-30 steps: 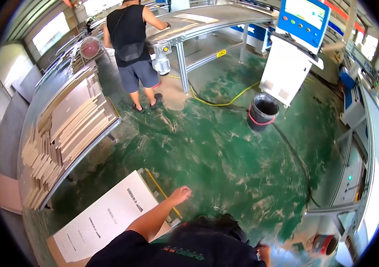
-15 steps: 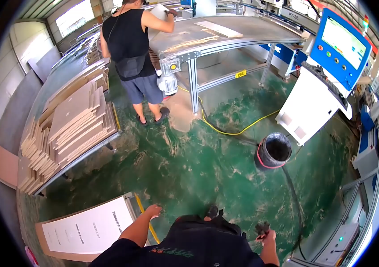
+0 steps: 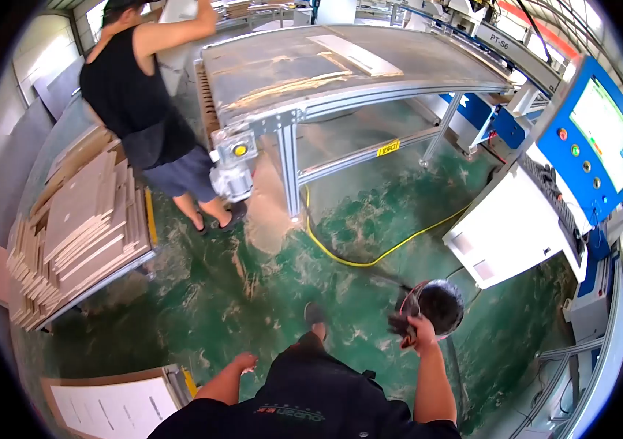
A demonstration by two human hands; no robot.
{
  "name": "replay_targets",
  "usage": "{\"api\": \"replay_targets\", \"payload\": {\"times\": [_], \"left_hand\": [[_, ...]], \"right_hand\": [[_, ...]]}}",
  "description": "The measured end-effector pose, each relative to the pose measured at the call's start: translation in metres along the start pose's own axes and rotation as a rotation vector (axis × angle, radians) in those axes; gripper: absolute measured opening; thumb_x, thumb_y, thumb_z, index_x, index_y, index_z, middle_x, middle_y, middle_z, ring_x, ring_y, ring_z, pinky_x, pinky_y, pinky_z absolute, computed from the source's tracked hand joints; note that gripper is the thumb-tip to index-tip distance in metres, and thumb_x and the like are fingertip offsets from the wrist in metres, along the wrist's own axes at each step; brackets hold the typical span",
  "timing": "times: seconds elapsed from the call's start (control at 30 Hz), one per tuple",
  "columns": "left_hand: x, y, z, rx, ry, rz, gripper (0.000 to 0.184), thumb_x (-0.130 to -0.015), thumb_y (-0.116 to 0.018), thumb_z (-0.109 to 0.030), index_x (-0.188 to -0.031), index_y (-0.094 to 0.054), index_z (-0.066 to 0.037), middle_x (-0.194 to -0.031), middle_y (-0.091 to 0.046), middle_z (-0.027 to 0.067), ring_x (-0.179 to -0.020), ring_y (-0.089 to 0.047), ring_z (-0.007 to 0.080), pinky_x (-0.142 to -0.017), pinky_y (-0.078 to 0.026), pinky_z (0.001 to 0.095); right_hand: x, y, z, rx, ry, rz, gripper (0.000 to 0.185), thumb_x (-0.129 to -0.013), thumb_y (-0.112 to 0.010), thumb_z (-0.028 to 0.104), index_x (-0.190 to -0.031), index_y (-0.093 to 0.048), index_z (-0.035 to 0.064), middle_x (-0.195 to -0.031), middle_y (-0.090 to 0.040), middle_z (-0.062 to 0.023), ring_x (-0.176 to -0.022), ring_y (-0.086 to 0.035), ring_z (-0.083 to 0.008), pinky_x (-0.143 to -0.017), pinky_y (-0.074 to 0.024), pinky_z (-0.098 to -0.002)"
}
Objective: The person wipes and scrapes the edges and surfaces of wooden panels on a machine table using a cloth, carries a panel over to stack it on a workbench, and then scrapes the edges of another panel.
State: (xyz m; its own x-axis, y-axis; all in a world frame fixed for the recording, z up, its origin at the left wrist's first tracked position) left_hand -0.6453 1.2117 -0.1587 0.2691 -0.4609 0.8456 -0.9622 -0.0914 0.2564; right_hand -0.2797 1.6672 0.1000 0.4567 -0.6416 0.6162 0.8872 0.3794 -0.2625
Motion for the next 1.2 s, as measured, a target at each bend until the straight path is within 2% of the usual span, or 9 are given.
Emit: {"api": "replay_targets", "payload": {"times": [0.1, 0.17, 0.27, 0.3, 0.33, 0.5, 0.83, 0.93, 1.2], "left_hand": [[-0.094, 0.055, -0.094, -0.479, 0.139, 0.233, 0.019, -0.087, -0.055, -0.022, -0.085, -0.063, -0.005, -0.061, -0.055, 0.0104, -0.055, -0.058, 0.0209, -0.05, -0.047, 0.04], [-0.132, 0.088, -0.212, -0.473, -0.14, -0.021, 0.036, -0.087, -0.05, -0.034, -0.095, -0.068, -0.003, -0.098, -0.066, 0.0237, -0.09, -0.063, 0.0411, -0.077, -0.051, 0.0471], [-0.108, 0.149, -0.429, -0.32, -0.416, -0.243, 0.042, -0.092, -0.044, -0.038, -0.114, -0.059, -0.005, -0.118, -0.059, 0.0246, -0.108, -0.055, 0.0444, -0.09, -0.045, 0.0498], [-0.183, 0.153, -0.445, -0.663, -0.806, -0.344, 0.041, -0.092, -0.045, -0.037, -0.113, -0.059, -0.005, -0.111, -0.061, 0.0217, -0.102, -0.059, 0.0386, -0.087, -0.048, 0.044], [-0.156, 0.162, -0.516, 0.034, -0.447, -0.052, 0.039, -0.094, -0.048, -0.037, -0.113, -0.059, -0.004, -0.105, -0.064, 0.0145, -0.097, -0.062, 0.0266, -0.084, -0.049, 0.0373], [-0.13, 0.176, -0.722, 0.419, -0.523, 0.17, 0.035, -0.097, -0.054, -0.036, -0.115, -0.059, -0.007, -0.107, -0.065, 0.0071, -0.093, -0.062, 0.0161, -0.085, -0.049, 0.03], [-0.181, 0.269, -0.887, 0.65, -0.422, 0.038, 0.038, -0.095, -0.055, -0.035, -0.117, -0.058, -0.004, -0.106, -0.065, 0.0078, -0.094, -0.061, 0.0162, -0.085, -0.048, 0.0306], [-0.171, 0.296, -0.963, 0.735, -0.561, 0.001, 0.03, -0.098, -0.048, -0.023, -0.119, -0.057, -0.003, -0.109, -0.065, 0.0112, -0.095, -0.063, 0.0187, -0.087, -0.048, 0.032], [-0.224, 0.374, -1.149, 0.74, -0.824, -0.069, 0.032, -0.098, -0.047, -0.019, -0.125, -0.051, -0.003, -0.118, -0.06, 0.0119, -0.1, -0.059, 0.0193, -0.093, -0.045, 0.0339]], "right_hand": [[-0.031, 0.091, -0.025, 0.022, -0.165, -0.425, 0.021, -0.09, -0.052, 0.016, -0.103, -0.057, 0.0009, -0.078, -0.061, -0.0108, -0.047, -0.052, -0.0262, -0.045, -0.0512, -0.0424], [-0.023, 0.153, -0.05, -0.127, -0.294, -0.527, 0.025, -0.088, -0.054, 0.017, -0.106, -0.059, 0.0003, -0.081, -0.063, -0.0146, -0.046, -0.05, -0.0281, -0.045, -0.0499, -0.0476], [-0.014, 0.175, -0.054, -0.133, -0.492, -0.655, 0.033, -0.087, -0.05, 0.018, -0.109, -0.062, -0.0041, -0.097, -0.067, -0.0202, -0.052, -0.055, -0.0333, -0.05, -0.05, -0.0547], [-0.018, 0.167, -0.051, -0.259, -0.419, -0.737, 0.028, -0.087, -0.049, 0.017, -0.101, -0.062, -0.0029, -0.09, -0.066, -0.0183, -0.051, -0.056, -0.0336, -0.052, -0.051, -0.0541], [-0.021, 0.154, -0.042, -0.378, -0.345, -0.819, 0.024, -0.087, -0.049, 0.016, -0.093, -0.063, -0.0017, -0.084, -0.064, -0.0163, -0.051, -0.057, -0.034, -0.053, -0.052, -0.0535], [-0.139, 0.156, -0.006, -0.41, -0.314, -0.696, 0.025, -0.087, -0.046, 0.017, -0.101, -0.058, -0.0011, -0.085, -0.062, -0.0176, -0.053, -0.06, -0.0379, -0.042, -0.0489, -0.0495], [-0.564, 0.018, 0.511, -0.106, 0.093, -0.336, 0.026, -0.09, -0.051, 0.032, -0.089, -0.051, 0.0067, -0.076, -0.053, -0.0115, -0.048, -0.052, -0.0273, -0.039, -0.0451, -0.0493], [-0.622, -0.058, 0.675, 0.206, 0.426, -0.164, 0.026, -0.092, -0.055, 0.024, -0.11, -0.062, 0.0053, -0.09, -0.06, -0.0015, -0.083, -0.055, -0.012, -0.076, -0.0436, -0.0269], [-0.715, -0.183, 0.83, 0.041, 0.42, 0.198, 0.031, -0.098, -0.046, 0.021, -0.114, -0.054, -0.0042, -0.105, -0.067, -0.0174, -0.09, -0.069, -0.0298, -0.077, -0.0579, -0.0429]]}}
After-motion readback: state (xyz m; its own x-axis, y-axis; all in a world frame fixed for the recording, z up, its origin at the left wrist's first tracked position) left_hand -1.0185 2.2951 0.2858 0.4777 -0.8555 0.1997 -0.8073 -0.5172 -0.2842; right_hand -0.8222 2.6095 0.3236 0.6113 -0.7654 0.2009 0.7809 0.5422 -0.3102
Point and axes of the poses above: each hand's wrist, its own x-axis away from the middle knuckle, its own y-axis out of the back of the hand, z = x × y, the point moved 4 cm from there along -x, towards the middle knuckle
